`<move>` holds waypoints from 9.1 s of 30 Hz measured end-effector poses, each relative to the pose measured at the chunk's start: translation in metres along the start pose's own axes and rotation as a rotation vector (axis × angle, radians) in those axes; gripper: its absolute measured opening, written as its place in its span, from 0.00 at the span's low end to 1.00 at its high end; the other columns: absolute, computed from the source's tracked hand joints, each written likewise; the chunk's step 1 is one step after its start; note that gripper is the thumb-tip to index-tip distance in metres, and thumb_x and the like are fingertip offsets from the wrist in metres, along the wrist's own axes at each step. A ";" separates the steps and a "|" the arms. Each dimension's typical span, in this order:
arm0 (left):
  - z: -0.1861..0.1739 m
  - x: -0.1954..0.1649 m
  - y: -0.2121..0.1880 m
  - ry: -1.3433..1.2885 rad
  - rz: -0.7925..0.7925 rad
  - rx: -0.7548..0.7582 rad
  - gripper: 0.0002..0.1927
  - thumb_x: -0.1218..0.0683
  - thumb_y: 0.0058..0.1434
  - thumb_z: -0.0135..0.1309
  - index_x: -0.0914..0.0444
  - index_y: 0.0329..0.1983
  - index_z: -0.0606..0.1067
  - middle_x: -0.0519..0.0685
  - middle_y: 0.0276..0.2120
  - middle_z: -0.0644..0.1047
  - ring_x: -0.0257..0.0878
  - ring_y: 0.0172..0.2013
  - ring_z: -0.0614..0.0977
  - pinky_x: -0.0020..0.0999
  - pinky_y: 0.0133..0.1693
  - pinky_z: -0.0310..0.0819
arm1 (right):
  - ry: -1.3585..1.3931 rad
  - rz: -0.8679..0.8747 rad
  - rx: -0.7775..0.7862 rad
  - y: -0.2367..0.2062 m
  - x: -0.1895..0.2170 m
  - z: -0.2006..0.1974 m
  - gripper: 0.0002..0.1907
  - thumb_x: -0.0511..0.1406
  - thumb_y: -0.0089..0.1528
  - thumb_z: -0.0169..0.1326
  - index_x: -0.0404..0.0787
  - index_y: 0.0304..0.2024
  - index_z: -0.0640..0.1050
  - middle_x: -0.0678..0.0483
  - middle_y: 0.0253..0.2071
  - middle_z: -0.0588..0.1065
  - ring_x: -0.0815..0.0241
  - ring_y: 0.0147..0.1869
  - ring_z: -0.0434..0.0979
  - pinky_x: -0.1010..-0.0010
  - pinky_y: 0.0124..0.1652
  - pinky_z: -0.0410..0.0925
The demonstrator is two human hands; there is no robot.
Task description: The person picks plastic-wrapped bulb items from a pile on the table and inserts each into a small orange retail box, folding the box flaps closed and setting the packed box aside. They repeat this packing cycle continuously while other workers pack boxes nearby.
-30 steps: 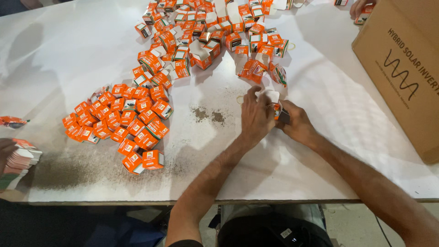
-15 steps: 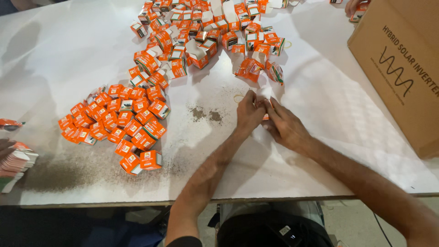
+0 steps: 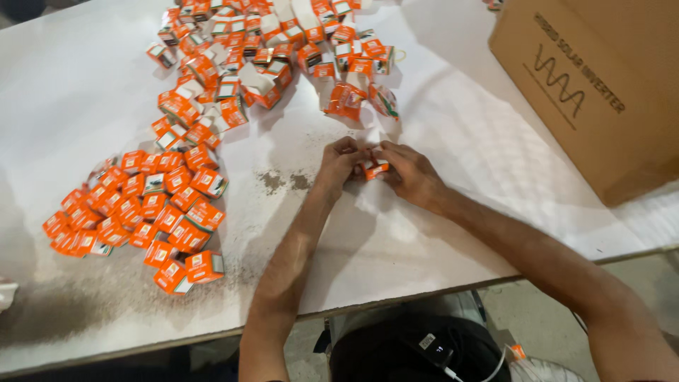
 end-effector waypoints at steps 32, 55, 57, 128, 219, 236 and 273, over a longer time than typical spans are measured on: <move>0.020 -0.026 -0.054 0.773 0.762 0.088 0.05 0.60 0.66 0.58 0.66 0.43 0.76 0.61 0.60 0.77 0.57 0.66 0.75 0.43 0.60 0.75 | 0.266 0.364 0.119 -0.005 -0.008 -0.004 0.26 0.32 0.58 0.66 0.40 0.51 0.64 0.48 0.46 0.78 0.48 0.52 0.82 0.61 0.47 0.74; -0.091 -0.121 0.043 1.335 0.339 -0.505 0.10 0.61 0.65 0.56 0.65 0.49 0.74 0.57 0.53 0.76 0.56 0.55 0.77 0.48 0.55 0.72 | -0.007 0.185 -0.120 -0.010 -0.034 -0.016 0.40 0.35 0.64 0.64 0.37 0.73 0.58 0.41 0.72 0.63 0.41 0.76 0.61 0.54 0.72 0.61; -0.057 -0.119 0.028 1.219 0.934 -0.436 0.08 0.65 0.67 0.55 0.59 0.45 0.77 0.54 0.45 0.77 0.54 0.51 0.79 0.46 0.54 0.74 | 0.123 0.295 -0.067 -0.011 -0.038 -0.007 0.40 0.36 0.64 0.61 0.37 0.74 0.58 0.41 0.72 0.64 0.43 0.76 0.62 0.56 0.69 0.64; 0.108 -0.040 -0.080 1.053 0.825 -0.491 0.22 0.53 0.66 0.59 0.61 0.62 0.71 0.52 0.57 0.75 0.54 0.62 0.73 0.47 0.65 0.65 | 0.450 0.431 0.186 -0.030 -0.084 -0.006 0.28 0.32 0.52 0.66 0.36 0.54 0.74 0.48 0.47 0.79 0.57 0.48 0.80 0.66 0.46 0.72; 0.084 -0.003 -0.054 0.444 0.502 -0.346 0.29 0.41 0.71 0.52 0.72 0.59 0.72 0.59 0.50 0.78 0.47 0.50 0.78 0.41 0.52 0.73 | 0.313 0.251 0.129 -0.021 -0.071 -0.014 0.35 0.32 0.51 0.69 0.38 0.59 0.71 0.51 0.52 0.76 0.57 0.53 0.79 0.66 0.50 0.73; 0.063 -0.027 -0.017 0.192 0.214 -0.050 0.19 0.58 0.61 0.58 0.70 0.55 0.75 0.53 0.43 0.79 0.37 0.42 0.80 0.34 0.45 0.76 | 0.231 0.427 0.099 -0.021 -0.067 -0.002 0.27 0.39 0.53 0.69 0.40 0.53 0.75 0.51 0.44 0.80 0.55 0.48 0.81 0.64 0.49 0.73; 0.059 -0.007 -0.015 0.645 0.400 -0.306 0.12 0.52 0.67 0.49 0.65 0.47 0.76 0.56 0.34 0.83 0.47 0.30 0.83 0.42 0.33 0.76 | 0.204 0.354 0.076 -0.009 -0.023 -0.019 0.38 0.35 0.55 0.66 0.40 0.67 0.67 0.44 0.52 0.76 0.44 0.55 0.78 0.57 0.50 0.71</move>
Point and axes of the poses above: each hand's wrist, its own y-axis towards the middle knuckle, its own z-axis out of the palm, x = y × z, the point moved 3 cm from there along y, towards the middle knuckle
